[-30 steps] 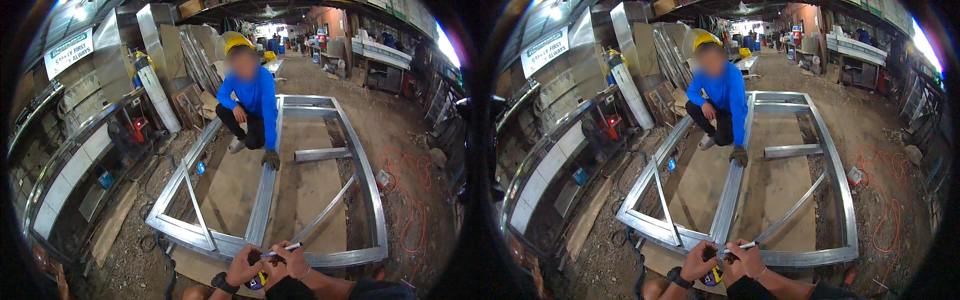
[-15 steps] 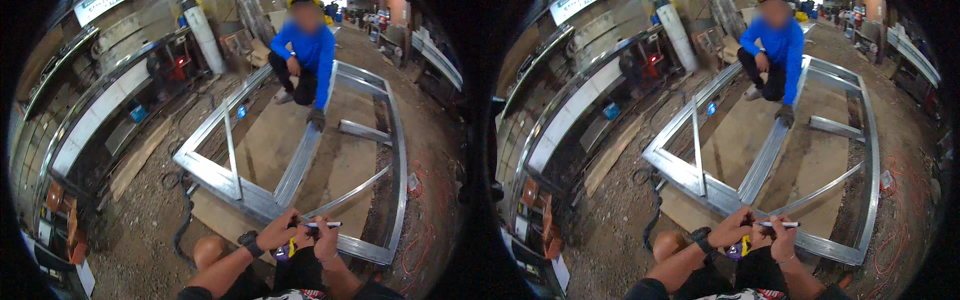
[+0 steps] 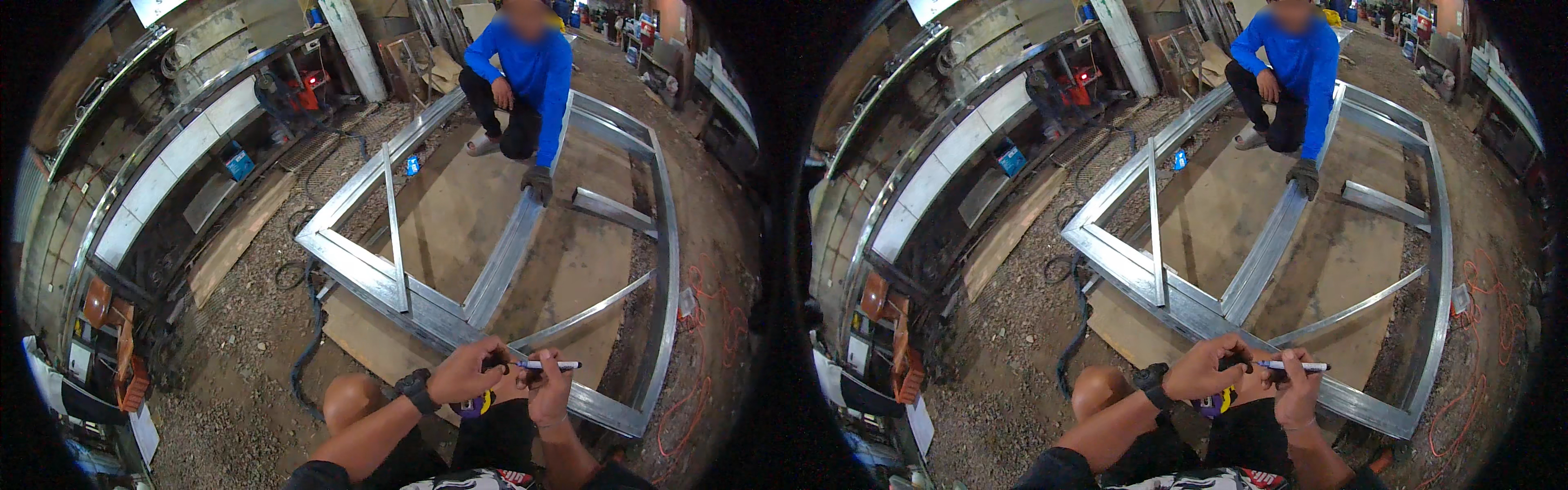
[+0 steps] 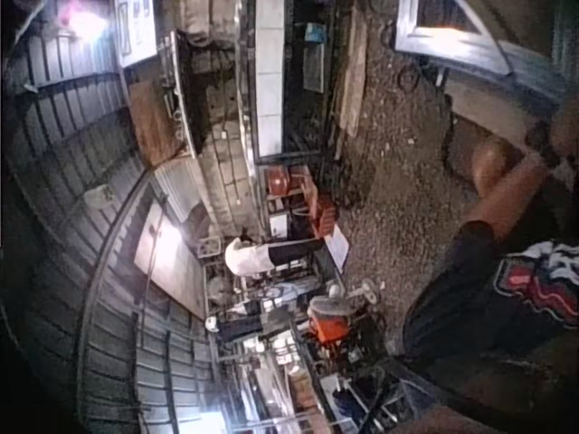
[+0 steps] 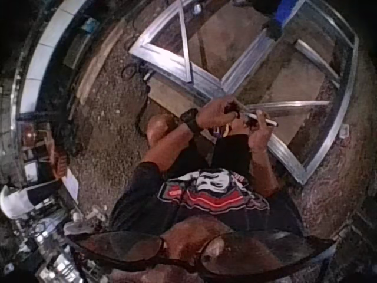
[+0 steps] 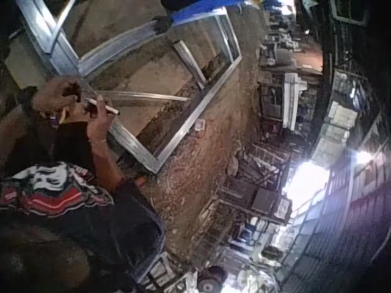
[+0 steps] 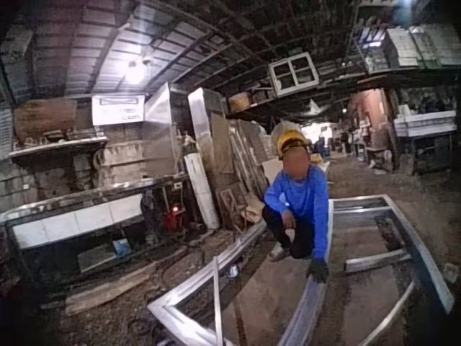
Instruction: The person measures a metal frame with a tape measure and marks it with a marker. They repeatedly measure different sections and make marks on the frame while another person works nearby.
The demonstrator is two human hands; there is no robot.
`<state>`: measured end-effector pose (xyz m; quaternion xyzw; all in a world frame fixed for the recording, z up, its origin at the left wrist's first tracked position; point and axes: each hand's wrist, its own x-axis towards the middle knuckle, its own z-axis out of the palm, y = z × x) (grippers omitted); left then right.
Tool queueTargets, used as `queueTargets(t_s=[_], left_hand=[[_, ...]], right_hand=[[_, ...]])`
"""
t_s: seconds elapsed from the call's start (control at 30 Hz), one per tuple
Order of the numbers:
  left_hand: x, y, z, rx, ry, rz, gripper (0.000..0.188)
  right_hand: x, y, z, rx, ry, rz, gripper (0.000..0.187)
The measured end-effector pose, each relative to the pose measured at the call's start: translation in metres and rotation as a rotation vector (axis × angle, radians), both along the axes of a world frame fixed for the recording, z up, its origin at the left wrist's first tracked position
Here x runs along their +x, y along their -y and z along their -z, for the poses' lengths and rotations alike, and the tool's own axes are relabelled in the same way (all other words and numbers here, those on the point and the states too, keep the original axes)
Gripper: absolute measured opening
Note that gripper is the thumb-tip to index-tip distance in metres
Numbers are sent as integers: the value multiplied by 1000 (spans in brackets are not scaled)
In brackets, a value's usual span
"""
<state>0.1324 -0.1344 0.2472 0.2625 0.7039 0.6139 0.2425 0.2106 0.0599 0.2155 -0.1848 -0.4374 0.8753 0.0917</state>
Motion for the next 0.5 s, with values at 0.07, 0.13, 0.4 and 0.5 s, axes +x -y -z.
queueTargets(t_s=[0.07, 0.13, 0.4, 0.5], left_hand=[[3, -4, 3, 62, -83, -38, 28], [5, -4, 10, 60, -138, -6, 29], [5, -2, 5, -18, -155, 23, 34], [5, -6, 3, -21, -124, 49, 34]], right_hand=[[-3, -1, 1, 36, -9, -9, 19], [-3, 1, 1, 52, -4, -36, 18], [0, -11, -2, 56, 33, -60, 15], [0, -7, 6, 97, 62, -156, 14]])
